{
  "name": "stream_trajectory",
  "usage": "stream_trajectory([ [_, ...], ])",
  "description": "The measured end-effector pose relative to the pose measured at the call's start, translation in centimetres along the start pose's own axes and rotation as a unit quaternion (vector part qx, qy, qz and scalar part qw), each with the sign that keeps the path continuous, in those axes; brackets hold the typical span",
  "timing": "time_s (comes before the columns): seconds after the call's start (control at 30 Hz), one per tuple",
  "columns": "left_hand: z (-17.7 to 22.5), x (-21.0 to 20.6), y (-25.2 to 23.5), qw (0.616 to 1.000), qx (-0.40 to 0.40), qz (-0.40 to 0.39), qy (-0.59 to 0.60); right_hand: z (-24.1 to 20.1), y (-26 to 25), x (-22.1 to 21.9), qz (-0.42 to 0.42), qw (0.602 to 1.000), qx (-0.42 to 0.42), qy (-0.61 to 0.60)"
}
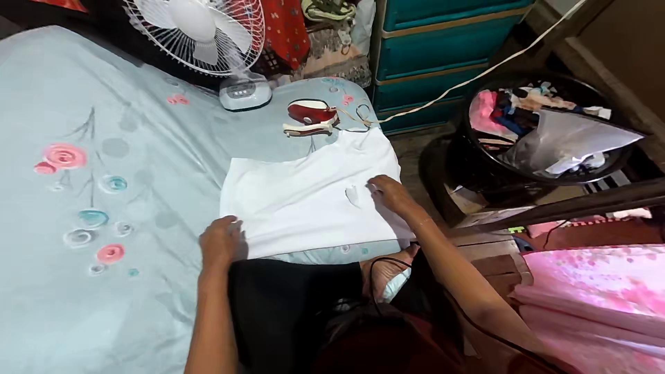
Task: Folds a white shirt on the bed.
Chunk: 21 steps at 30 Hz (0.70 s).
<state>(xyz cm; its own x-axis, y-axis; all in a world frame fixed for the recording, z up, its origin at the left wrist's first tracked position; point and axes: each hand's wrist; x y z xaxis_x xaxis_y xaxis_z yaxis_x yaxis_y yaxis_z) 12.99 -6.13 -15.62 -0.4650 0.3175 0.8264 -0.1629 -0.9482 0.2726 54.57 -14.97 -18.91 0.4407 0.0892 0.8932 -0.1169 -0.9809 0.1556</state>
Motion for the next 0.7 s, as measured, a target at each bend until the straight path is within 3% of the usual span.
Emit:
stream_trajectory([
  [0.07, 1.9, -1.4, -0.3, 0.998, -0.052, -0.021, 0.008, 0.2, -3.4, -1.7, -0.012, 0.994, 0.092, 0.058],
  [0.17, 3.3, -3.2, -0.6, 0.993, -0.098, -0.056, 0.017, 0.6, -5.8, -1.6, -0.059, 0.985, 0.111, 0.121],
  [0.27, 3.5, -4.7, -0.5, 0.990, -0.125, -0.043, 0.042, 0.9, -5.8, -0.6, -0.105, 0.977, 0.125, 0.140],
  [0.4, 2.2, -6.5, -0.7, 0.983, -0.154, 0.020, 0.095, 0.7, -1.9, 0.5, -0.034, 0.983, 0.139, 0.113],
  [0.57, 1.6, -7.4, 0.0, 0.974, -0.171, 0.080, 0.127, -0.3, 4.5, -2.1, 0.067, 0.977, 0.178, 0.094],
  [0.7, 1.8, -7.6, 0.4, 0.975, -0.164, 0.081, 0.129, 0.3, 3.4, -2.3, 0.097, 0.990, 0.092, 0.055],
])
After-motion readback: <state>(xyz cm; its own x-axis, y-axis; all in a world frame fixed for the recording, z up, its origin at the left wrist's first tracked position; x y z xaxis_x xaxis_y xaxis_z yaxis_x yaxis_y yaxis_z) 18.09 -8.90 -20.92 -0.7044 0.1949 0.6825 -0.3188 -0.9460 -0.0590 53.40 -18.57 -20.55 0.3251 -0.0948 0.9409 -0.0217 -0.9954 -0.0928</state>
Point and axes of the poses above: each hand's wrist, its own y-axis away from the middle knuckle, its own x-axis out of the back of the hand, z = x × y, and after that the axes turned 6 degrees about y, right-handed
